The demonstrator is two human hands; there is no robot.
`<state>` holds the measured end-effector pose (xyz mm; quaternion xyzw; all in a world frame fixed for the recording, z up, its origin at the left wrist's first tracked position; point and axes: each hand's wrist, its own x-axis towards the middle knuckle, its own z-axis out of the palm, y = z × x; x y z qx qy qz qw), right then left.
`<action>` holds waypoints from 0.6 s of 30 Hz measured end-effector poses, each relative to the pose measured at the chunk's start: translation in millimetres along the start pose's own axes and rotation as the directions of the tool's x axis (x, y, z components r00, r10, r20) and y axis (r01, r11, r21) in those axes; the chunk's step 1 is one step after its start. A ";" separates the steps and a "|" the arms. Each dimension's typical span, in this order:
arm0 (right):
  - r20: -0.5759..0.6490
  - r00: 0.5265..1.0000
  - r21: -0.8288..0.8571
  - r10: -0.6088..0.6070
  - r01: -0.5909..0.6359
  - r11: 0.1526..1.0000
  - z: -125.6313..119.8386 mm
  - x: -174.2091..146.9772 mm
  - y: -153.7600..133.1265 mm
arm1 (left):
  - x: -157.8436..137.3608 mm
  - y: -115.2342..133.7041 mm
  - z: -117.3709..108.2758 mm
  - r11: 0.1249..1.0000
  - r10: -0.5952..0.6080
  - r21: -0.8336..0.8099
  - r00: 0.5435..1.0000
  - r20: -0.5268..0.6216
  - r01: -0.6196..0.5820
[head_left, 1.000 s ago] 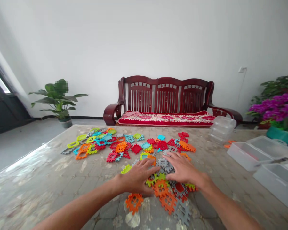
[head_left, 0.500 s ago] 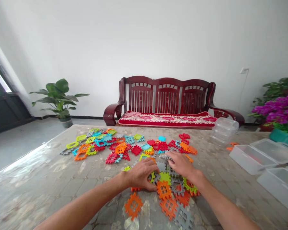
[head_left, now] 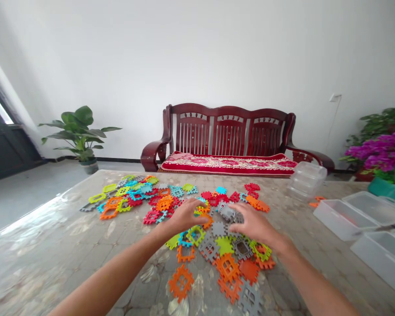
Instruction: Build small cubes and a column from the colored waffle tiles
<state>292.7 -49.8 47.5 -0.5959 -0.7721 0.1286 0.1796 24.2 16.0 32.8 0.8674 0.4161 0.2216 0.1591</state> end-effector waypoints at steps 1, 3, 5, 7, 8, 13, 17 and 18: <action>0.098 0.993 0.016 -0.058 0.057 0.998 3.9 -8.7 -5.3 | -6.1 -0.2 -6.3 1.000 -0.003 0.023 0.997 0.075 0.001; 0.273 0.955 0.021 -0.117 0.116 0.993 14.7 -23.0 -14.2 | -20.1 1.9 -16.8 0.996 -0.002 0.085 0.972 0.235 -0.019; 0.380 0.920 -0.008 -0.094 0.105 0.994 26.1 -30.6 -20.7 | -32.7 6.2 -22.0 0.987 -0.029 0.158 0.928 0.371 -0.032; 0.410 0.910 -0.046 -0.057 0.083 0.995 33.9 -31.3 -25.7 | -40.5 10.8 -21.2 0.973 -0.083 0.230 0.895 0.438 -0.022; 0.403 0.914 -0.058 -0.052 0.083 0.995 35.8 -29.6 -28.0 | -42.4 12.5 -19.0 0.966 -0.105 0.257 0.890 0.444 -0.014; 0.272 0.958 -0.093 -0.094 0.124 0.988 30.1 -15.9 -40.5 | -38.3 13.4 -4.8 0.967 -0.092 0.256 0.935 0.342 0.001; 0.201 0.976 -0.152 -0.080 0.112 0.982 26.9 -10.6 -48.1 | -32.2 10.0 1.6 0.985 -0.092 0.165 0.972 0.216 0.056; 0.196 0.977 -0.153 -0.078 0.109 0.982 27.9 -10.2 -49.1 | -31.2 9.2 3.1 0.988 -0.095 0.141 0.974 0.206 0.067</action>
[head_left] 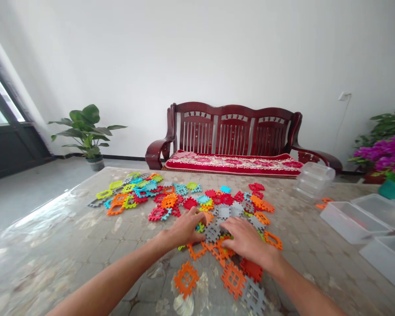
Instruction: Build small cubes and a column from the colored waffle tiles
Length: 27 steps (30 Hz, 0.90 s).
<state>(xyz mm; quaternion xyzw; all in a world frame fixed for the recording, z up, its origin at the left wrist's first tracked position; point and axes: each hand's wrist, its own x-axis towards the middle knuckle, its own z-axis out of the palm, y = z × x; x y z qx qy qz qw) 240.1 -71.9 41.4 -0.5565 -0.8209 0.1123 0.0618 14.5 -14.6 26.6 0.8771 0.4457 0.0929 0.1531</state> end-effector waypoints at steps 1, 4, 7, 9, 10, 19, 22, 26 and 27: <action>0.001 1.000 0.009 -0.001 0.001 1.000 1.3 0.6 -0.9 | 1.2 -0.5 1.6 1.000 -0.004 -0.026 1.000 -0.003 0.004; 0.014 1.000 0.050 -0.006 0.005 0.999 7.4 3.4 -3.9 | 4.7 -1.6 8.1 0.996 -0.022 -0.093 0.999 -0.032 0.019; -0.002 1.000 0.051 0.012 -0.012 0.999 12.8 9.9 -7.6 | 8.4 -2.7 15.7 0.991 -0.041 -0.133 0.994 -0.100 0.028; -0.013 0.999 0.056 0.032 -0.031 0.998 15.7 16.6 -9.2 | 10.8 -3.8 20.2 0.987 -0.047 -0.157 0.990 -0.130 0.026; -0.017 0.999 0.069 0.051 -0.050 0.996 17.1 20.4 -9.3 | 12.0 -4.4 22.0 0.985 -0.046 -0.169 0.989 -0.138 0.022; -0.268 0.930 0.337 0.253 -0.155 0.929 15.4 52.7 19.6 | 47.1 3.6 9.0 0.975 -0.047 -0.218 0.930 -0.366 -0.037; -0.334 0.884 0.412 0.326 -0.174 0.894 4.0 56.2 38.4 | 66.3 6.6 -6.1 0.976 -0.035 -0.212 0.925 -0.378 -0.050; -0.242 0.905 0.402 0.350 -0.235 0.885 -5.7 38.1 59.2 | 65.3 2.1 -17.6 0.990 -0.008 -0.137 0.928 -0.372 -0.047; -0.209 0.924 0.371 0.321 -0.229 0.900 -6.2 30.1 61.6 | 59.8 0.4 -17.9 0.993 0.003 -0.108 0.938 -0.347 -0.044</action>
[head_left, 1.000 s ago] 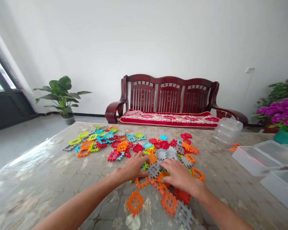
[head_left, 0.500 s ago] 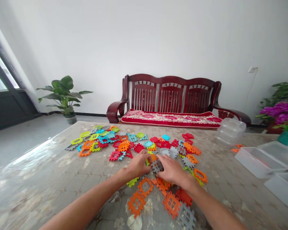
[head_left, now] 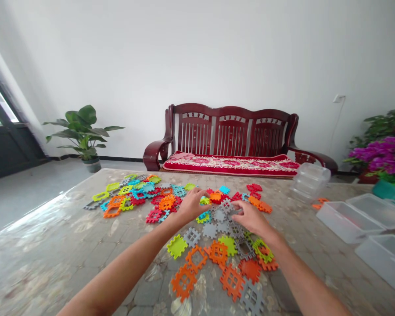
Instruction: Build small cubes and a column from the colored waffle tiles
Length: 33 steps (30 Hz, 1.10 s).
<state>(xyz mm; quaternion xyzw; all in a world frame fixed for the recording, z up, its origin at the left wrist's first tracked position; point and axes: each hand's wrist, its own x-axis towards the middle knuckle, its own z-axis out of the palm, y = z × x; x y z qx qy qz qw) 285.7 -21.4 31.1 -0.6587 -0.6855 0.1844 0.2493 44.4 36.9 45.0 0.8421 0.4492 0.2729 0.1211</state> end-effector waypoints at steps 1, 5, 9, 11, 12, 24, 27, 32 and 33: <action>0.039 0.999 -0.043 -0.022 0.023 0.999 -2.8 -7.5 2.8 | -6.5 -1.3 -1.7 0.999 0.008 0.032 0.999 0.037 -0.009; 0.171 0.984 -0.236 -0.052 0.092 0.967 -3.7 -34.6 3.4 | -32.5 -2.5 -0.6 0.980 -0.030 0.196 0.974 0.223 -0.015; 0.254 0.965 -0.265 -0.066 0.135 0.955 4.1 -41.4 -2.6 | -39.3 0.6 9.4 0.965 -0.097 0.261 0.948 0.302 0.016; 0.254 0.965 -0.260 -0.068 0.136 0.956 6.8 -39.4 -3.7 | -37.2 0.7 14.6 0.966 -0.105 0.256 0.950 0.293 0.028; 0.249 0.966 -0.260 -0.065 0.132 0.957 7.6 -38.1 -3.5 | -35.9 0.0 16.8 0.968 -0.107 0.247 0.953 0.282 0.035; 0.160 0.987 -0.044 -0.014 0.021 0.999 12.6 -22.0 8.8 | -18.0 -6.8 14.6 0.999 0.041 -0.033 0.997 -0.064 -0.043; 0.165 0.986 0.107 0.040 -0.058 0.993 8.5 -12.9 5.3 | -9.2 -12.3 11.8 0.994 0.057 -0.081 0.988 -0.142 -0.069; -0.067 0.991 0.230 0.119 -0.101 0.968 -8.7 6.7 3.0 | -19.8 -12.6 12.2 0.998 0.061 -0.011 0.990 -0.128 -0.063; -0.144 0.985 0.180 0.096 -0.070 0.981 -12.1 8.6 3.5 | -25.3 -9.9 12.5 0.996 0.088 -0.018 0.994 -0.068 -0.090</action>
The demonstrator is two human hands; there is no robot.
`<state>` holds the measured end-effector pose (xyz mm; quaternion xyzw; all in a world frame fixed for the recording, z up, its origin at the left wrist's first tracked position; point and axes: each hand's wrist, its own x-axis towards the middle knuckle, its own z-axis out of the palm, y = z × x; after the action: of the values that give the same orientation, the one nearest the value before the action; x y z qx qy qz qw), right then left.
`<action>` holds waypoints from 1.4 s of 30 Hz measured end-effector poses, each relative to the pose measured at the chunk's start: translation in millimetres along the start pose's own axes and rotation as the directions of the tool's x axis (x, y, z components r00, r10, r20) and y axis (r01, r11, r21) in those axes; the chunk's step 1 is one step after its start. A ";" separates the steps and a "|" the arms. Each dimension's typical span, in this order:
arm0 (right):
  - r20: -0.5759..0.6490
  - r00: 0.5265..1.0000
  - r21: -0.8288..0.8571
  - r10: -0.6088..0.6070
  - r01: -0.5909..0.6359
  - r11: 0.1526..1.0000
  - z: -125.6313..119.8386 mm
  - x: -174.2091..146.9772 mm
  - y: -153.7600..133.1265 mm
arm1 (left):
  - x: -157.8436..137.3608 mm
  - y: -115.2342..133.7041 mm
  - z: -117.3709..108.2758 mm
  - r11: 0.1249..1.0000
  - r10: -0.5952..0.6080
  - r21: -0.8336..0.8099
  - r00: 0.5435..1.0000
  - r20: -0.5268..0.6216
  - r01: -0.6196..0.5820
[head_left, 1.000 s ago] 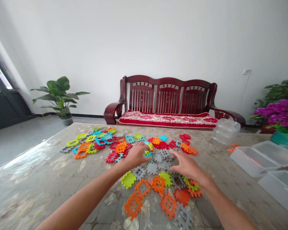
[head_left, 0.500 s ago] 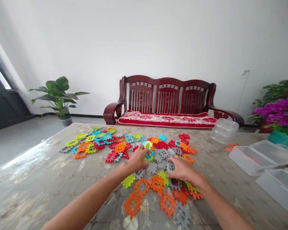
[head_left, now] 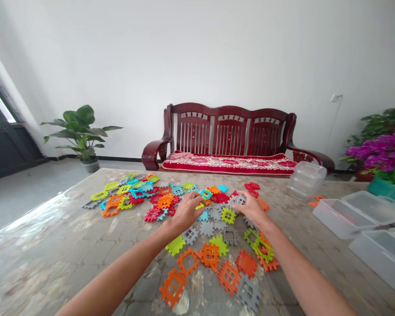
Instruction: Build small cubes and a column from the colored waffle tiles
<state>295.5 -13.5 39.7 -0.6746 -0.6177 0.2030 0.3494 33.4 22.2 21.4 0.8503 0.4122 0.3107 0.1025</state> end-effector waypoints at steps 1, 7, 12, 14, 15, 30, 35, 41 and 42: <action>-0.056 0.998 -0.064 -0.043 0.039 0.997 -2.7 0.8 -0.1 | -5.4 3.9 0.0 1.000 0.028 -0.014 0.997 0.075 -0.028; 0.168 0.977 -0.225 -0.135 0.171 0.959 -2.5 -31.1 -7.0 | -20.9 27.9 -1.4 0.991 0.025 0.107 0.891 0.454 -0.083; 0.482 0.857 -0.332 -0.181 0.369 0.868 8.9 -65.6 -19.5 | -8.8 30.5 -0.2 0.971 -0.118 0.239 0.830 0.546 -0.018; 0.529 0.830 -0.351 -0.176 0.402 0.846 11.9 -70.4 -22.8 | -5.2 26.7 2.2 0.970 -0.150 0.242 0.821 0.550 0.016; 0.537 0.827 -0.360 -0.168 0.405 0.841 13.0 -71.1 -23.9 | -4.5 24.6 3.6 0.970 -0.159 0.241 0.820 0.550 0.026; 0.549 0.775 -0.391 -0.314 0.569 0.723 26.6 -66.6 -21.5 | -17.4 28.8 6.7 0.979 -0.040 0.198 0.905 0.423 -0.049; 0.465 0.823 -0.394 -0.326 0.522 0.756 14.9 -58.1 -24.9 | -0.3 16.4 11.0 1.000 -0.002 0.008 0.981 0.192 0.001; 0.275 0.907 -0.436 -0.318 0.413 0.800 -3.2 -34.7 -33.4 | 12.9 -1.2 -9.4 0.991 -0.132 -0.030 0.991 -0.006 0.131; 0.255 0.914 -0.443 -0.316 0.401 0.802 -2.8 -33.9 -33.6 | 8.6 -3.7 -15.1 0.992 -0.128 -0.010 0.992 -0.014 0.128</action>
<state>269.0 -47.4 60.5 -0.5913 -0.7925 0.0272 0.1472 25.9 29.9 35.5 0.8195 0.4651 0.3113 0.1231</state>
